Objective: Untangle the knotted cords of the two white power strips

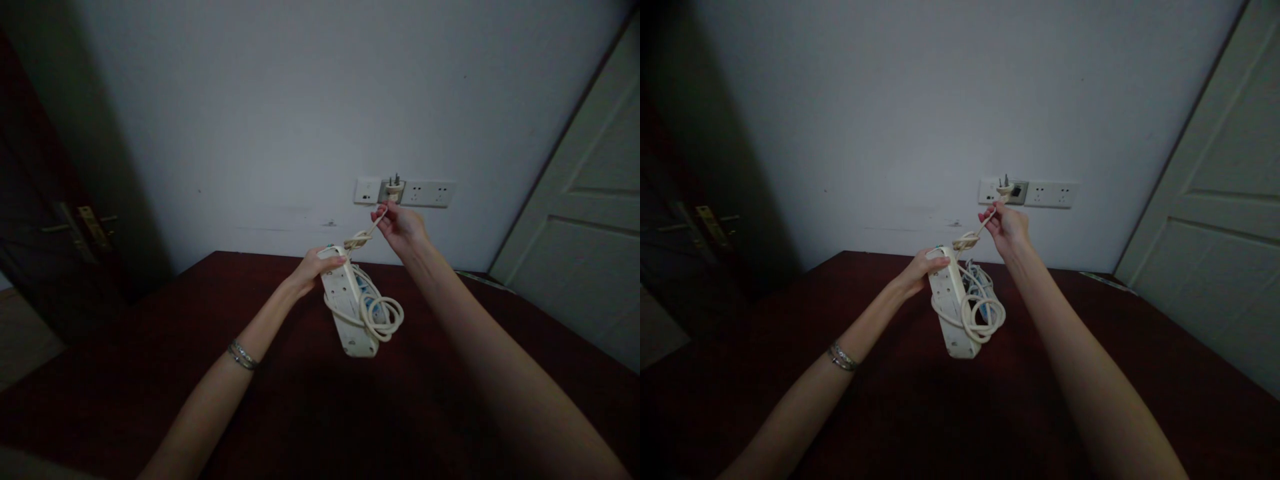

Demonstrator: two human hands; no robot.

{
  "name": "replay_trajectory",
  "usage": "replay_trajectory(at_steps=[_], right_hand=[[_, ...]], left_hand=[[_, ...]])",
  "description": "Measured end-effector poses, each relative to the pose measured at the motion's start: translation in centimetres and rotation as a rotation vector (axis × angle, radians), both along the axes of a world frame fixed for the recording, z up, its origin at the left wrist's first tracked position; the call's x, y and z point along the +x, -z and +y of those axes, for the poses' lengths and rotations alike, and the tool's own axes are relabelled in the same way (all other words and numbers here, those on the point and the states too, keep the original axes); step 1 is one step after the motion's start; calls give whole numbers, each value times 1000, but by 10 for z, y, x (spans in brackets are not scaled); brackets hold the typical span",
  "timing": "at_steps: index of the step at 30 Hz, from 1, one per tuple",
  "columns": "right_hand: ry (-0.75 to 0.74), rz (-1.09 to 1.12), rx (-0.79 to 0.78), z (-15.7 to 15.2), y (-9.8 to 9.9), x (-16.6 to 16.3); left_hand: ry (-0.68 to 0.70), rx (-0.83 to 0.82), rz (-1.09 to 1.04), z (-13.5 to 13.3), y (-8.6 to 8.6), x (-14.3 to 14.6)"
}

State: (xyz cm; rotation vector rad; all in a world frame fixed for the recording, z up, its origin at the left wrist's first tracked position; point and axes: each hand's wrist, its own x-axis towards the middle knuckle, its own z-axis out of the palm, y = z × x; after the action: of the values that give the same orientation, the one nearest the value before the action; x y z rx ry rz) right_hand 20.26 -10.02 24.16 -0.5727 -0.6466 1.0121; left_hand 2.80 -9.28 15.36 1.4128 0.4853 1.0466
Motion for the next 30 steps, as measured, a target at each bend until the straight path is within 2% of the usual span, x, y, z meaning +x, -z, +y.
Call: replay_trajectory(at_steps=[4,6,10,14,20,24,30], right_hand=[[24,48,20,5,-15,-18],[44,58,-21,11,-21,-25],[69,32,-106,30,-24,-32],[110,-3,-157,48,-18,-31],[163,-39,-241,62,-2,-19],[193,-61,-266,66,8,-7],[240,-85,-296,72,18,7]], left_hand=[[192,-47,-127,-12,8,15],[192,-60,-170,-18,9,21],[97,-86,-141,-24,9,27],[29,-87,-63,-26,7,28],[191,-255,-112,-26,12,33],[186,-329,-149,-28,15,37],[194,-327,-115,-33,11,38]])
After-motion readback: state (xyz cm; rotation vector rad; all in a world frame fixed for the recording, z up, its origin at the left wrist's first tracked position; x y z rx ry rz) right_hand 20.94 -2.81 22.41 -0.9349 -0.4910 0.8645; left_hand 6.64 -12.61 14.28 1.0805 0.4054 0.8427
